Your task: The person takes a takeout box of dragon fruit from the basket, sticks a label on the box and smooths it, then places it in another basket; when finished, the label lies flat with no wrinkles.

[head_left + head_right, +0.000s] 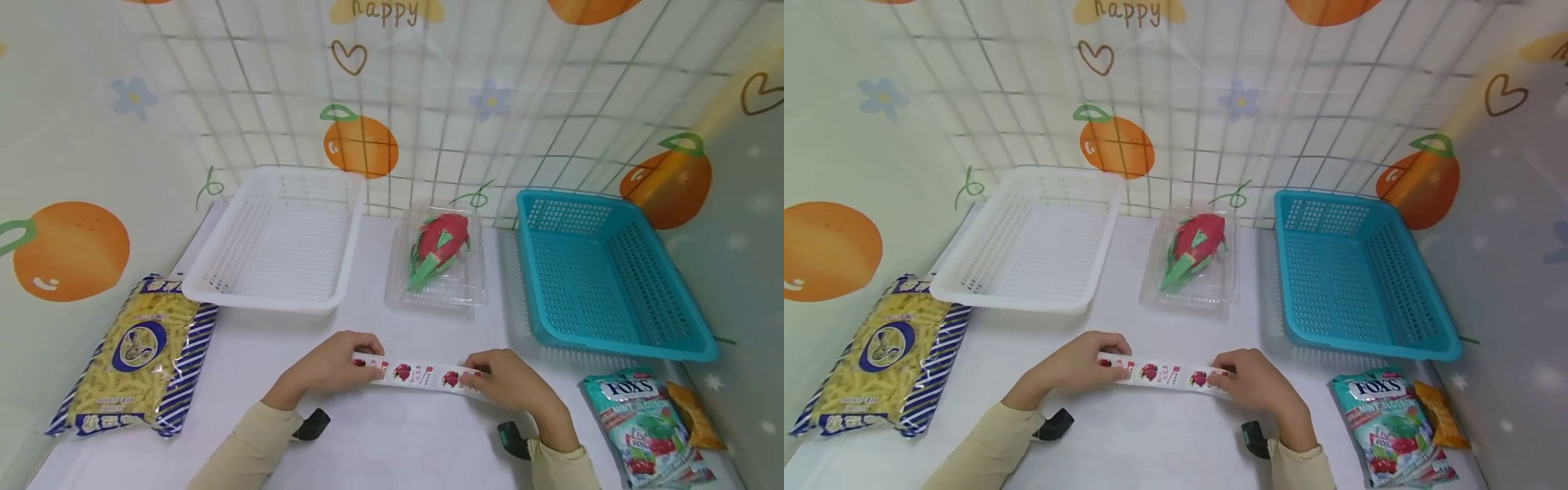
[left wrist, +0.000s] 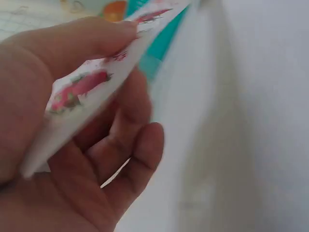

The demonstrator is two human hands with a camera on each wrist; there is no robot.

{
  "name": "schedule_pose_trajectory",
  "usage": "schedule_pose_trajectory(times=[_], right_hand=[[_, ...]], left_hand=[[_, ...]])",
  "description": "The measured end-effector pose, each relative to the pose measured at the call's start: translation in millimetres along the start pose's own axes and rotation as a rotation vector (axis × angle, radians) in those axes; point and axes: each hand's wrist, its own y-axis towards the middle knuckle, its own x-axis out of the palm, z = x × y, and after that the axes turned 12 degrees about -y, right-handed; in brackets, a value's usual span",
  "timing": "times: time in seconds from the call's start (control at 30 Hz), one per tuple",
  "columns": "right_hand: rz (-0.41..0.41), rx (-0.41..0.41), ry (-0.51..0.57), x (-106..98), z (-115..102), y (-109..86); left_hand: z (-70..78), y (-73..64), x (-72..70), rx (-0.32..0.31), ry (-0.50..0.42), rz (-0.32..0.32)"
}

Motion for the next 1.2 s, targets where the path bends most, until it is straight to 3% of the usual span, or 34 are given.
schedule_pose_trajectory(times=[0.3,0.5,0.63,0.77,0.93,1.07,1.2], right_hand=[[-0.05,-0.056,0.118,5.5,5.0,1.7],[-0.098,-0.117,0.228,20.6,-7.8,9.2],[-0.077,-0.136,0.261,35.1,-22.8,18.7],[-0.013,-0.135,0.263,45.4,-35.2,25.9],[0.03,-0.098,0.266,48.6,-41.2,28.7],[0.071,-0.067,0.243,44.9,-44.3,29.0],[0.175,-0.007,0.175,32.1,-50.5,27.5]], left_hand=[[50.3,19.1,-11.7,-0.015,-0.282,0.34],[73.7,49.6,0.0,0.009,-0.598,0.468],[83.1,69.8,9.3,0.043,-0.708,0.514],[86.3,82.5,15.8,0.063,-0.699,0.538],[83.9,85.7,18.4,0.058,-0.662,0.54],[81.4,85.4,16.7,0.062,-0.634,0.55],[79.2,85.3,14.5,0.063,-0.611,0.568]])
